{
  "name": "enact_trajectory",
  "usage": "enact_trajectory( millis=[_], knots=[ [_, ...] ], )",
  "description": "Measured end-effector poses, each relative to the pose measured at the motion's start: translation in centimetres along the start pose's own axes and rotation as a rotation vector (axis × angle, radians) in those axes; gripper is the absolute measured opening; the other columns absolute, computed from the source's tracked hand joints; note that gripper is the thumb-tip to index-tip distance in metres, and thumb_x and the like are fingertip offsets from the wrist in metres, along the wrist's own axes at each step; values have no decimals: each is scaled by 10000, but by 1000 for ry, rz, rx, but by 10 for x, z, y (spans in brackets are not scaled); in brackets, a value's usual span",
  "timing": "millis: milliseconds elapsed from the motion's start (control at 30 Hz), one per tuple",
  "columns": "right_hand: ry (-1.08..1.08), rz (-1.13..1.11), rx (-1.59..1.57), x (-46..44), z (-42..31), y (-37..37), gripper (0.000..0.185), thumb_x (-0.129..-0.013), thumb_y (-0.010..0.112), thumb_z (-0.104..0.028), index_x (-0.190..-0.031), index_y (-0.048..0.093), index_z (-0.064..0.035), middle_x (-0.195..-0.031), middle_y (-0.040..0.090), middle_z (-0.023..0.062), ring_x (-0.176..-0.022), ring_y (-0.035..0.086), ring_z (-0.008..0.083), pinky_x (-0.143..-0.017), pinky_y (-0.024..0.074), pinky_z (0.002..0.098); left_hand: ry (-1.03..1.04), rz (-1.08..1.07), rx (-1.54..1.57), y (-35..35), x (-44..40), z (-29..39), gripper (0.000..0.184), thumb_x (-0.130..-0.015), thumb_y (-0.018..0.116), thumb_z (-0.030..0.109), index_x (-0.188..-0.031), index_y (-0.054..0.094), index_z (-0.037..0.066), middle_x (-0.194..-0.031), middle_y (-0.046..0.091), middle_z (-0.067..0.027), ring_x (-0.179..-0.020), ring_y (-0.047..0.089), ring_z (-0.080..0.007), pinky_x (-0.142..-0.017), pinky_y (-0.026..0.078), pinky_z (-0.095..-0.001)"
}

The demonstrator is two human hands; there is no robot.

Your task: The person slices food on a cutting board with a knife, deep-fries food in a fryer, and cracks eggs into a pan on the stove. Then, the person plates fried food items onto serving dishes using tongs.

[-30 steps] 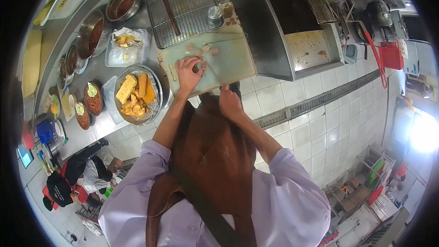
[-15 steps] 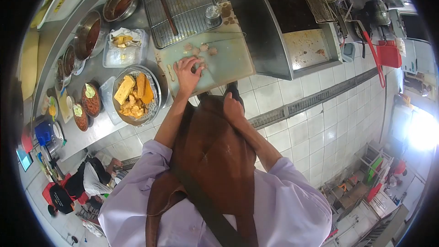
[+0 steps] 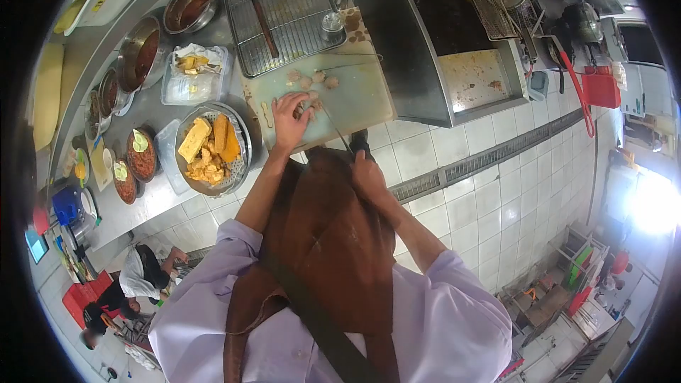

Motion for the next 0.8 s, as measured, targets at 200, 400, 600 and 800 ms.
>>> enact_trajectory(
  millis=[200,400,600,800],
  knots=[
    [-86,53,44,-33,-25,10,266,-889,560,-116,-1039,427,58,-751,643,319,-750,655,493,-655,536,566,6,23,-25,3,2,-3,381,-670,827,159,-1025,691,139,-1116,665,7,-1135,555,-239,-1071,294,-581],
    [8,6,108,-42,-32,15,285,-834,542,-23,-1070,426,88,-792,657,312,-807,674,466,-730,558,541,-6,9,-67,4,0,-3,389,-648,838,156,-1012,701,142,-1106,670,10,-1128,558,-233,-1069,296,-580],
    [-33,33,44,-57,-33,28,398,-911,561,-119,-1147,367,136,-767,639,327,-758,651,499,-685,539,575,-14,17,-67,8,4,-8,391,-643,842,169,-1008,704,147,-1104,679,16,-1124,560,-229,-1082,286,-577],
    [-41,35,30,-52,-37,23,397,-902,581,-147,-1105,377,127,-765,634,332,-753,643,516,-684,532,588,-19,41,-88,6,1,-4,387,-631,846,162,-987,696,150,-1098,682,3,-1114,562,-242,-1087,288,-561]
  ],
)
Point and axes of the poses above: each hand's wrist, its own x-axis away from the middle knuckle, its own y-axis out of the palm, z = x × y, the point moved 8 cm from there along -x, towards the middle knuckle
